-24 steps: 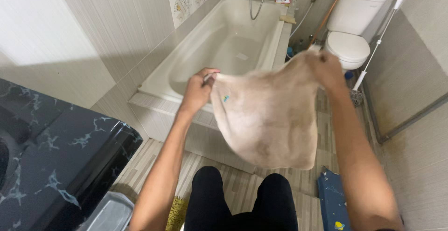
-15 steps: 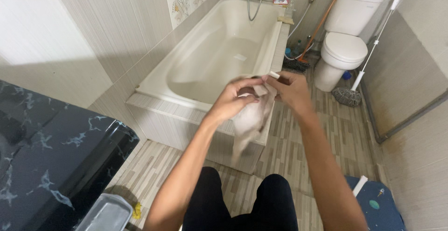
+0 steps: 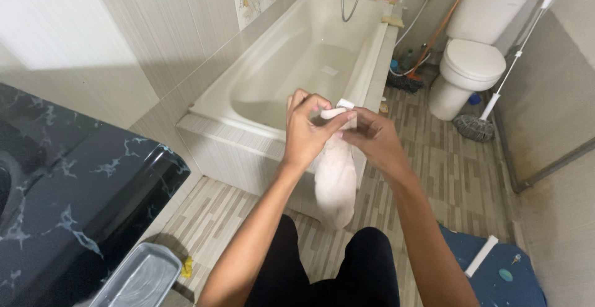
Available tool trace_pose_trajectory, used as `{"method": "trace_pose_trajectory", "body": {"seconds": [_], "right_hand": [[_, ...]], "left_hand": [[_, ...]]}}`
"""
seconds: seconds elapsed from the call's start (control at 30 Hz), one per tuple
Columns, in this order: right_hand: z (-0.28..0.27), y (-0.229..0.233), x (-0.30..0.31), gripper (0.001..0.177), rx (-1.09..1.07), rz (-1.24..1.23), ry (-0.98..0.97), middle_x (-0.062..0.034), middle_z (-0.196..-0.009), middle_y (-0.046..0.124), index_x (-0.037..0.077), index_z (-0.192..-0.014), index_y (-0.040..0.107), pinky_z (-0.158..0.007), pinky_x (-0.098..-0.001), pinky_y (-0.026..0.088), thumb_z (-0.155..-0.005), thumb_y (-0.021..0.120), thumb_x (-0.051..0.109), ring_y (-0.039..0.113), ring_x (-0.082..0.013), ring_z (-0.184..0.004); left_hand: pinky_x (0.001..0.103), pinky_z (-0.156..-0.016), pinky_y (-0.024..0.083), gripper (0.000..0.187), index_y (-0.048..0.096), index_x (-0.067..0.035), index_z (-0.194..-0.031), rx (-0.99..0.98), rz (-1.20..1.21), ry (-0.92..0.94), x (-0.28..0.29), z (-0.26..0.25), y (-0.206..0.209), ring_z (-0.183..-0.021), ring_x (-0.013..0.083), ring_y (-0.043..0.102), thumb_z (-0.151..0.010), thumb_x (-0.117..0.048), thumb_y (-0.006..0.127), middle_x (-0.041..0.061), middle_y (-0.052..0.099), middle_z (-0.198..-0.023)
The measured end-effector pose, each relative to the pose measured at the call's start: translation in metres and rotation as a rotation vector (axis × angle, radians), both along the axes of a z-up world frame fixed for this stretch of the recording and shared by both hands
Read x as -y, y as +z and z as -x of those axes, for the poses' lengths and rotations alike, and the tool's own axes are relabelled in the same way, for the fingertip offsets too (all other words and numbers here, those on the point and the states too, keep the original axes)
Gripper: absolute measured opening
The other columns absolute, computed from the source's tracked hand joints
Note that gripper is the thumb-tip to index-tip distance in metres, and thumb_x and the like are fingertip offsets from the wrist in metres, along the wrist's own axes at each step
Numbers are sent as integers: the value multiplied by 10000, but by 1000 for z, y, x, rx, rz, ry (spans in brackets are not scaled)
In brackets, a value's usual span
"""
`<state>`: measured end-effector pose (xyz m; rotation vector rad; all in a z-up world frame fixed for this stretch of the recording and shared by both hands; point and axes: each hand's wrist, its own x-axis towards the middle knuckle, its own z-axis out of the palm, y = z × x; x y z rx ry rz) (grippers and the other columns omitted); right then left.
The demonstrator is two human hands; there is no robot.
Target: The person kneels on the bathroom floor and wipes the rim and edges of a white bathtub using a beige cloth. They repeatedly fold the cloth to expose clean sections and continue wiping the surface. Finally, they hang the cloth on a wall-mounted towel rack.
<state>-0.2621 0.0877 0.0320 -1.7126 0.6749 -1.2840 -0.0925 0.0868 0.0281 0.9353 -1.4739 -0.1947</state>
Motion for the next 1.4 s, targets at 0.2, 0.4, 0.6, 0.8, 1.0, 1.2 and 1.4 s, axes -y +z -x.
{"method": "trace_pose_trajectory", "body": {"seconds": [0.2,0.4,0.6,0.8,1.0,1.2,1.4], "right_hand": [[12,-5,1,276,77,-20,-236,-28,-1134,744,-7,-1252,717,-902,-264,545,-981,668,-24,668,-107,-1012],[44,26,-9,202,257,-78,-261,3,-1034,696,49,-1253,712,-698,-248,390,-1062,648,28,506,-94,-820],[39,47,-18,286,-184,-129,-408,27,-1151,725,93,-1287,579,-877,-220,509,-1002,585,70,658,-73,-1051],[44,38,-18,322,-111,69,-161,-42,-1188,696,63,-1362,531,-932,-248,484,-1049,564,-8,600,-90,-1072],[65,39,-5,332,-127,344,-241,-76,-1335,675,40,-1378,515,-1134,-272,501,-1068,497,-78,642,-122,-1307],[58,33,-13,307,-235,256,-409,-64,-1252,730,36,-1336,563,-928,-271,517,-1035,586,-22,641,-89,-1117],[47,26,-15,226,-215,207,-428,-59,-1169,745,47,-1302,617,-913,-249,518,-1078,601,71,659,-84,-1067]], "left_hand": [[527,-1118,197,397,767,-120,-1061,249,-272,-38,5,-19,-11,-1330,287,339,-1030,-468,578,119,476,-1337],[615,-1140,135,372,738,-173,-1157,496,-343,161,3,-38,-33,-1445,374,208,-995,-466,576,170,333,-1506],[496,-1135,392,485,523,-126,-1349,225,-47,-211,2,-20,-26,-1363,336,460,-911,-150,729,160,515,-1408],[413,-963,463,458,461,-129,-1291,-44,-222,-596,-11,7,-5,-1023,242,593,-934,-136,748,95,662,-1086],[401,-892,469,533,495,-182,-1292,302,-521,-543,-21,-8,-1,-990,181,611,-872,-289,806,9,726,-994],[401,-937,298,321,709,-111,-1113,529,-208,-281,-23,-36,2,-1037,223,516,-853,-263,821,35,717,-977],[402,-968,288,267,663,-114,-1138,540,-102,-303,-32,-47,8,-1074,170,574,-908,-180,782,36,701,-988]]}}
